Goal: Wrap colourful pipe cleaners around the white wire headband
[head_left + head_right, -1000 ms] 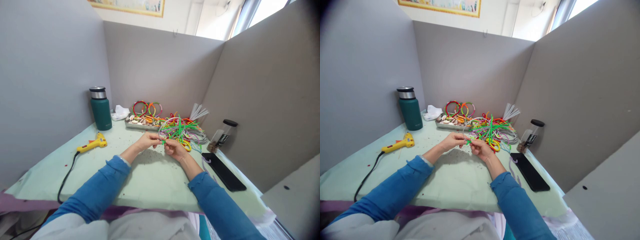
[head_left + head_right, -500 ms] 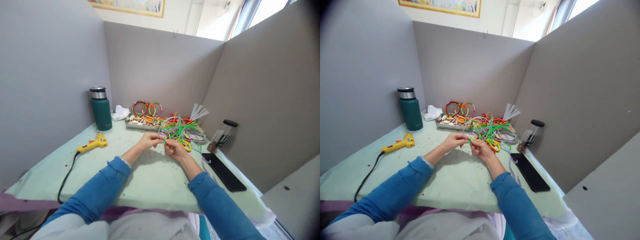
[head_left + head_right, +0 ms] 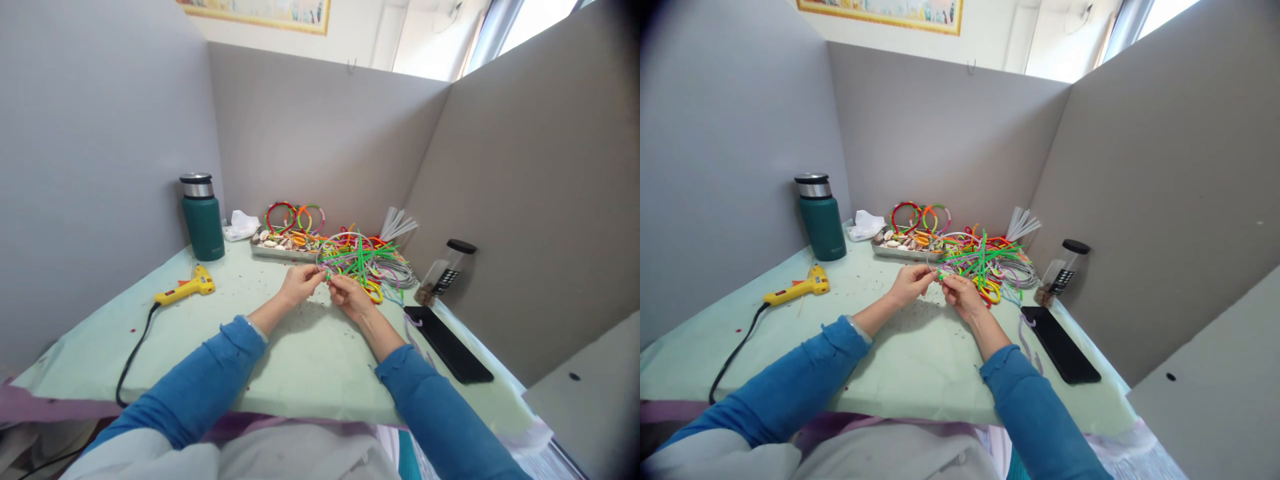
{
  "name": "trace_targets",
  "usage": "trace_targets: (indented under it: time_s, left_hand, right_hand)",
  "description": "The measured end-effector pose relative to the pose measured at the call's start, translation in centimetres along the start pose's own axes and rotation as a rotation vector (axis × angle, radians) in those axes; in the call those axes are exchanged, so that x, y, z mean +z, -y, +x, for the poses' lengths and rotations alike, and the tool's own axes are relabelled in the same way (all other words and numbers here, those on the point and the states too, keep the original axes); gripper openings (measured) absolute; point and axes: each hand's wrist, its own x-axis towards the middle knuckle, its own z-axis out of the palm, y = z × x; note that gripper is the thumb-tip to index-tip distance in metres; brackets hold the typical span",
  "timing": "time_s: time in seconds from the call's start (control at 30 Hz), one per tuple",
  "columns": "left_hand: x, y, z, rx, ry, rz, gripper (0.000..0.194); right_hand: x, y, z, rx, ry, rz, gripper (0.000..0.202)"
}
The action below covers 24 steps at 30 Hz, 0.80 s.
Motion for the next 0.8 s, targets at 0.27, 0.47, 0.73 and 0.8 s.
trace_targets:
  time_s: [0.27,0.47,0.73,0.8]
  left_hand:
    - [0.0,0.0,0.6,-0.278,-0.042,-0.061,0.027]
    - [-0.1,0.1,0.5,-0.338,-0.018,-0.129,0.025]
    - [0.1,1.1,0.8,-0.304,0.033,-0.244,0.024]
    - [0.2,1.2,0.9,-0.268,0.002,-0.297,0.023]
  right_hand:
    - [0.7,-0.2,-0.4,-0.289,-0.165,-0.532,0.026]
    - [0.9,-0.6,-0.6,-0.574,-0.248,-0.823,0.018]
    - [1.0,-0.2,-0.4,-0.365,-0.308,-0.574,0.023]
    - [0.9,-0.1,-0.4,-0.327,-0.296,-0.466,0.022]
